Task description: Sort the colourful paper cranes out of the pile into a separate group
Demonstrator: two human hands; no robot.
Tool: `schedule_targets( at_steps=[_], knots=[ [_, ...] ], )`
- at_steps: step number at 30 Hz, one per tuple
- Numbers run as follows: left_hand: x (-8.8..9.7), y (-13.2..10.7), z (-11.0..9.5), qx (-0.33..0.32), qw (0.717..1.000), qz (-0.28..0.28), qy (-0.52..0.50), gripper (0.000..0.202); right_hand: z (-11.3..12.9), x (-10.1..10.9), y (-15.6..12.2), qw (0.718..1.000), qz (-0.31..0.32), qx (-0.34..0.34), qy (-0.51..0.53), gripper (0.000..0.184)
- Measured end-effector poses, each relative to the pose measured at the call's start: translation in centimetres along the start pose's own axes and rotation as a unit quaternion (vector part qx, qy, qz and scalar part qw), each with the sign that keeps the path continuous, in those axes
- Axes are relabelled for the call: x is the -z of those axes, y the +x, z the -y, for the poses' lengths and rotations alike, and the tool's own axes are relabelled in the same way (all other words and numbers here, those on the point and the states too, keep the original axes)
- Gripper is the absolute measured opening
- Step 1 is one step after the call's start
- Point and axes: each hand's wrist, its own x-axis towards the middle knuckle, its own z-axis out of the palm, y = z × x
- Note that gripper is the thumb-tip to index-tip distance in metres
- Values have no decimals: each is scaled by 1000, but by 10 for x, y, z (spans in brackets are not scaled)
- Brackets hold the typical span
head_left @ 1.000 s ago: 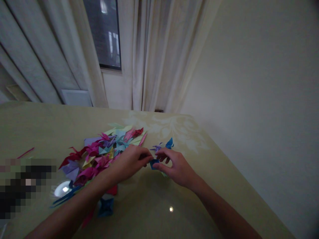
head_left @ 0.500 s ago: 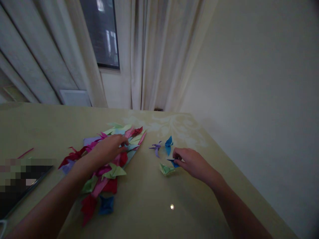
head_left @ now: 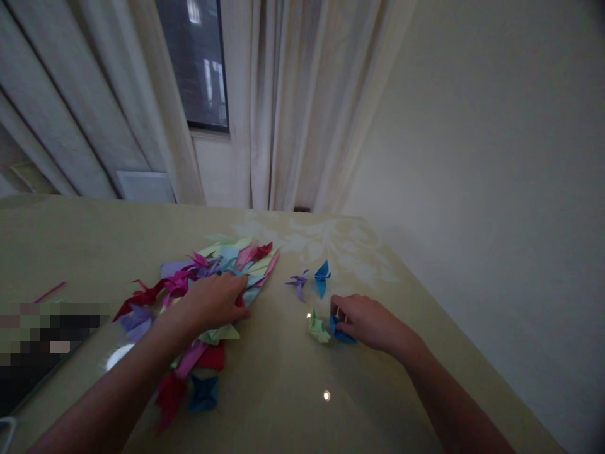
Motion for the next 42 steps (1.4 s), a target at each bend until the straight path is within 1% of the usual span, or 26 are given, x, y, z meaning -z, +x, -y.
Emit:
schedule_targets(
  at_steps=[2, 5, 9, 12, 14, 16, 18, 21, 24, 27, 29, 30, 31, 32, 33, 34, 35, 36, 37, 38, 39, 40, 41, 42],
  knots=[
    [-2, -2, -5, 4, 1000, 13, 14, 24, 1, 2, -4, 1000, 8, 2, 8, 24],
    [-5, -2, -3, -19, 1000, 9, 14, 23, 0, 8, -10, 1000, 2, 6, 16, 25],
    [-7, 2, 5, -70, 997, 3, -23, 25, 7, 16, -18, 996, -61, 19, 57, 25],
    [-9, 6, 6, -72, 996, 10, -54, 30, 22, 16, -19, 987, -95, 70, 105, 22],
    [-8, 9, 5, -67, 996, 9, -55, 21, 31, 13, -18, 979, -114, 113, 128, 22],
    [-4, 10, 5, -71, 996, -9, -48, 11, 39, 7, -16, 971, -135, 144, 138, 23],
    [0, 10, 5, -70, 996, -32, -49, 11, 43, 1, -14, 965, -157, 161, 138, 25],
    [-1, 10, 0, -71, 995, -47, -60, 12, 46, -6, -10, 958, -180, 178, 134, 27],
    [-12, 12, -10, -64, 996, -42, -43, 25, 45, -8, -7, 956, -190, 184, 128, 27],
    [-20, 15, -19, -45, 998, -40, -3, 19, 43, -8, -7, 952, -207, 183, 133, 25],
    [-16, 12, -23, -41, 997, -62, -8, 16, 43, -6, -8, 946, -227, 178, 146, 24],
    [-11, 9, -26, -48, 995, -77, -34, 14, 43, -6, -8, 943, -238, 175, 156, 25],
    [-4, 4, -31, -69, 990, -87, -81, 12, 44, -5, -8, 938, -250, 174, 167, 29],
    [3, -2, -36, -103, 980, -91, -146, 12, 45, -5, -9, 932, -258, 179, 179, 34],
    [9, -7, -41, -146, 961, -86, -221, 13, 46, -4, -9, 926, -265, 191, 191, 39],
    [15, -13, -47, -188, 935, -72, -294, 15, 48, -4, -9, 920, -268, 206, 201, 42],
    [19, -17, -53, -221, 906, -54, -356, 17, 49, -4, -9, 915, -267, 220, 209, 41],
    [20, -19, -57, -241, 881, -34, -406, 19, 49, -4, -9, 912, -264, 229, 216, 36],
    [20, -19, -60, -250, 861, -17, -442, 21, 49, -5, -8, 911, -260, 230, 221, 29],
    [17, -16, -60, -247, 851, -4, -464, 22, 49, -6, -7, 913, -256, 223, 224, 22],
    [13, -12, -59, -236, 850, 3, -471, 23, 48, -7, -5, 918, -251, 211, 222, 18],
    [7, -6, -55, -220, 862, 2, -457, 24, 47, -9, -3, 925, -244, 197, 214, 15],
    [-1, 0, -51, -199, 885, -6, -420, 25, 46, -12, -1, 933, -236, 185, 199, 13],
    [-9, 7, -46, -175, 916, -18, -361, 27, 46, -16, 2, 942, -226, 175, 178, 13]
  ],
)
